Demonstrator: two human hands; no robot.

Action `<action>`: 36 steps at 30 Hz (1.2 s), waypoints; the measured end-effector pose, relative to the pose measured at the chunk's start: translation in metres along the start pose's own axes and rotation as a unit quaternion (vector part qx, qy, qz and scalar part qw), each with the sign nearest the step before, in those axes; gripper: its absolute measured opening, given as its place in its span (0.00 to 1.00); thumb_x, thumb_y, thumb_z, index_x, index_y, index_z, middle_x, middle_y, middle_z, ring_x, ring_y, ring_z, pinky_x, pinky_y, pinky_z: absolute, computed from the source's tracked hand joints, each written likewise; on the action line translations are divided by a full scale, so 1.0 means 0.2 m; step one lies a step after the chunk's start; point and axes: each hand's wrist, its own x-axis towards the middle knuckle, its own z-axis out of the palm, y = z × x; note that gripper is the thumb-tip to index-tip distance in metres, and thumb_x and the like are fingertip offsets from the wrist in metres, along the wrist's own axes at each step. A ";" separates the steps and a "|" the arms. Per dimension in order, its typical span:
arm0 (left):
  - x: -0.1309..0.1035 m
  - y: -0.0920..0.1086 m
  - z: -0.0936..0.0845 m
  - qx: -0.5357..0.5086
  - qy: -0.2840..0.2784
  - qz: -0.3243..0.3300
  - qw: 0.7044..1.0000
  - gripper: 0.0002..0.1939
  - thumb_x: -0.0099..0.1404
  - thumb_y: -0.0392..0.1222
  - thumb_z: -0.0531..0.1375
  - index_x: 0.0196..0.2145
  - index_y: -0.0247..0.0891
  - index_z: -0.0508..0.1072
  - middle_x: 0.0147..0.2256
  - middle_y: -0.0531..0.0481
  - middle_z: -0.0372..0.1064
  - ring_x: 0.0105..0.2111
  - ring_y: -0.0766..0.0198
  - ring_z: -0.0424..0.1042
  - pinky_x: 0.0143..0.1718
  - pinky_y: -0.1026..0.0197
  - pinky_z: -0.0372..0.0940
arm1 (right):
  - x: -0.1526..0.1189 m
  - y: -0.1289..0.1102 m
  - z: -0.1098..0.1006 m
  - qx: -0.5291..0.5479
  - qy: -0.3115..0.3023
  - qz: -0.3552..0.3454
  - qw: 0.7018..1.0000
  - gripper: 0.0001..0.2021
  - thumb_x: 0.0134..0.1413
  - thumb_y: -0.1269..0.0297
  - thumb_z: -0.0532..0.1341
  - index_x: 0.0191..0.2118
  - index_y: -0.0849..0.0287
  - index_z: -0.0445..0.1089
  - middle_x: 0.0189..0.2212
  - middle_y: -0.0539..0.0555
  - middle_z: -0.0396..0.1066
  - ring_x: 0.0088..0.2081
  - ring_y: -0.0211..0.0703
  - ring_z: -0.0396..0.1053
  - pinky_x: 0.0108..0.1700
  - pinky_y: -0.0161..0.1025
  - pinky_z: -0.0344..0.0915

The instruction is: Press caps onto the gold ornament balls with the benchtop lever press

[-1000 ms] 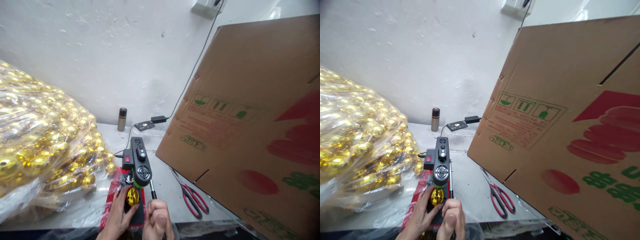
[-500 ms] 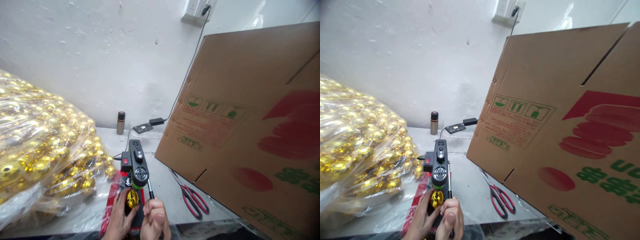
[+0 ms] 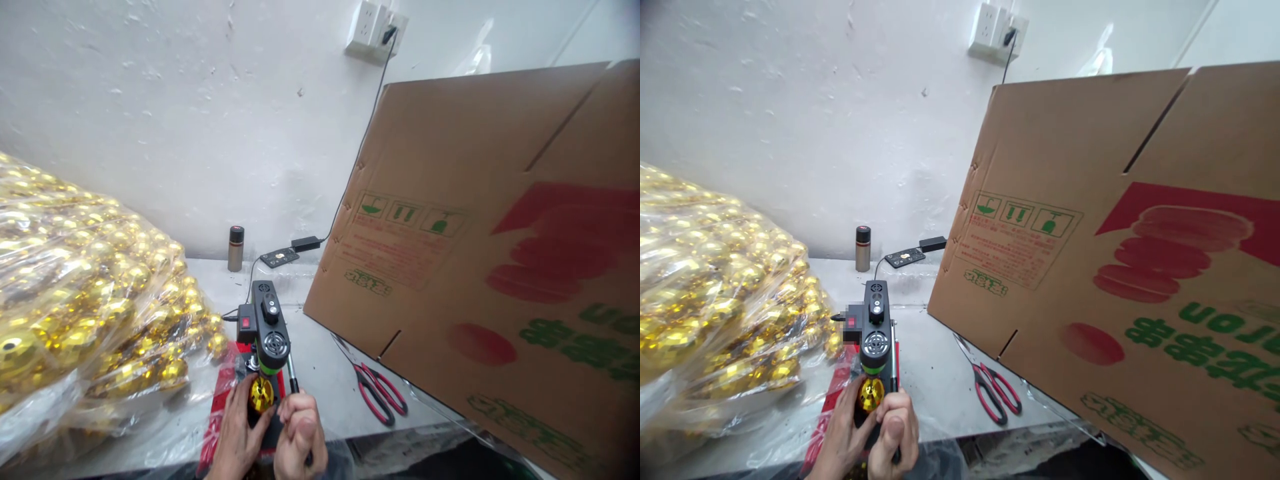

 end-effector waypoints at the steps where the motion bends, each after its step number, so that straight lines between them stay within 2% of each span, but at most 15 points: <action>1: 0.00 0.00 0.00 -0.002 0.002 0.001 1.000 0.27 0.70 0.53 0.61 0.61 0.35 0.72 0.57 0.30 0.79 0.57 0.38 0.79 0.56 0.34 0.76 | -0.02 0.01 0.00 -0.001 0.001 -0.001 1.000 0.23 0.78 0.65 0.47 0.26 0.56 0.59 0.23 0.44 0.62 0.24 0.33 0.62 0.35 0.35 0.65; 4: 0.00 0.00 -0.01 -0.009 0.002 0.004 1.000 0.27 0.70 0.53 0.61 0.61 0.36 0.73 0.56 0.31 0.79 0.56 0.38 0.80 0.56 0.35 0.76 | -0.07 0.06 -0.03 -0.006 -0.004 -0.009 1.000 0.21 0.78 0.65 0.45 0.27 0.55 0.57 0.25 0.45 0.62 0.26 0.34 0.64 0.35 0.36 0.66; 7: 0.01 0.01 -0.01 -0.013 -0.002 0.004 1.000 0.27 0.70 0.53 0.62 0.61 0.36 0.73 0.57 0.32 0.79 0.57 0.39 0.79 0.57 0.35 0.76 | -0.07 0.08 -0.07 -0.013 -0.046 -0.039 0.998 0.22 0.77 0.60 0.49 0.26 0.56 0.59 0.24 0.46 0.64 0.27 0.35 0.65 0.34 0.36 0.66; 9: 0.02 0.02 -0.02 -0.013 -0.003 0.002 1.000 0.26 0.70 0.52 0.62 0.61 0.37 0.73 0.57 0.32 0.79 0.58 0.39 0.78 0.57 0.34 0.75 | -0.02 0.06 -0.10 -0.019 -0.071 -0.044 0.996 0.23 0.77 0.59 0.50 0.25 0.56 0.59 0.24 0.46 0.64 0.26 0.35 0.66 0.33 0.35 0.66; 12: 0.01 0.00 -0.03 -0.011 -0.016 0.002 1.000 0.26 0.70 0.51 0.62 0.61 0.37 0.72 0.58 0.33 0.78 0.58 0.40 0.79 0.58 0.35 0.75 | 0.11 -0.02 -0.09 -0.034 -0.092 -0.002 0.995 0.19 0.76 0.66 0.50 0.28 0.56 0.61 0.24 0.46 0.63 0.26 0.33 0.65 0.30 0.32 0.63; 14: -0.04 -0.03 -0.05 -0.002 -0.034 0.016 0.999 0.28 0.69 0.51 0.63 0.63 0.38 0.72 0.59 0.32 0.78 0.59 0.40 0.78 0.59 0.36 0.75 | 0.21 -0.08 -0.07 -0.041 -0.116 0.020 0.992 0.16 0.75 0.69 0.52 0.30 0.56 0.64 0.25 0.45 0.63 0.25 0.32 0.63 0.27 0.31 0.59; 17: -0.16 -0.10 -0.10 0.030 -0.052 0.074 0.995 0.35 0.65 0.56 0.68 0.65 0.40 0.71 0.63 0.32 0.75 0.62 0.37 0.76 0.60 0.36 0.75 | 0.30 -0.14 -0.04 -0.039 -0.133 0.010 0.990 0.17 0.74 0.70 0.53 0.29 0.56 0.64 0.24 0.45 0.63 0.25 0.32 0.64 0.28 0.30 0.60; 18: -0.18 -0.13 -0.13 0.046 -0.044 0.090 0.994 0.35 0.65 0.57 0.68 0.65 0.41 0.72 0.63 0.33 0.75 0.62 0.37 0.75 0.60 0.37 0.75 | 0.31 -0.14 -0.03 -0.037 -0.130 0.005 0.991 0.17 0.74 0.70 0.53 0.29 0.56 0.63 0.23 0.45 0.62 0.25 0.32 0.64 0.28 0.30 0.60; 20: -0.18 -0.19 -0.21 0.088 -0.005 0.103 0.991 0.25 0.71 0.55 0.61 0.61 0.43 0.76 0.61 0.37 0.78 0.60 0.40 0.77 0.59 0.39 0.76 | 0.29 -0.15 -0.03 -0.039 -0.116 0.003 0.992 0.18 0.74 0.70 0.52 0.28 0.55 0.62 0.23 0.45 0.61 0.24 0.32 0.63 0.27 0.31 0.59; 22: -0.08 -0.23 -0.30 0.144 0.045 0.090 0.984 0.20 0.77 0.48 0.52 0.52 0.44 0.81 0.55 0.39 0.82 0.55 0.45 0.81 0.55 0.42 0.78 | 0.26 -0.15 -0.03 -0.044 -0.103 0.010 0.994 0.19 0.74 0.70 0.52 0.26 0.55 0.60 0.22 0.45 0.60 0.24 0.32 0.62 0.26 0.31 0.58; 24: 0.09 -0.25 -0.38 0.201 0.088 0.076 0.973 0.21 0.75 0.45 0.50 0.48 0.41 0.82 0.49 0.37 0.84 0.51 0.43 0.82 0.55 0.38 0.76 | 0.24 -0.15 -0.02 -0.044 -0.088 0.018 0.995 0.19 0.74 0.69 0.53 0.26 0.55 0.59 0.21 0.44 0.60 0.23 0.32 0.61 0.25 0.31 0.57; 26: 0.28 -0.23 -0.43 0.214 0.058 0.073 0.972 0.22 0.72 0.40 0.49 0.52 0.38 0.81 0.51 0.35 0.83 0.54 0.43 0.80 0.59 0.38 0.74 | 0.23 -0.15 -0.01 -0.038 -0.073 0.020 0.996 0.20 0.74 0.68 0.53 0.26 0.55 0.59 0.20 0.44 0.59 0.22 0.31 0.61 0.24 0.31 0.57; 29: 0.48 -0.19 -0.42 0.199 0.010 0.066 0.978 0.25 0.69 0.37 0.49 0.56 0.35 0.78 0.55 0.34 0.81 0.60 0.44 0.76 0.64 0.39 0.70 | 0.22 -0.13 -0.01 -0.032 -0.064 0.019 0.997 0.20 0.74 0.68 0.53 0.25 0.55 0.59 0.20 0.44 0.59 0.23 0.31 0.62 0.25 0.31 0.57; 32: 0.57 -0.16 -0.37 0.185 -0.016 0.066 0.980 0.25 0.65 0.37 0.53 0.57 0.38 0.78 0.55 0.38 0.81 0.62 0.46 0.74 0.67 0.41 0.66 | 0.21 -0.12 -0.01 -0.027 -0.065 0.018 0.997 0.20 0.74 0.68 0.54 0.25 0.56 0.59 0.20 0.44 0.59 0.24 0.32 0.63 0.26 0.32 0.58; 36: 0.54 -0.12 -0.38 0.168 -0.041 0.051 0.984 0.27 0.63 0.38 0.54 0.58 0.41 0.77 0.52 0.40 0.83 0.59 0.47 0.78 0.64 0.44 0.69 | 0.20 -0.11 -0.03 -0.026 -0.059 0.015 0.998 0.20 0.74 0.69 0.54 0.25 0.56 0.59 0.20 0.44 0.59 0.24 0.33 0.63 0.27 0.33 0.59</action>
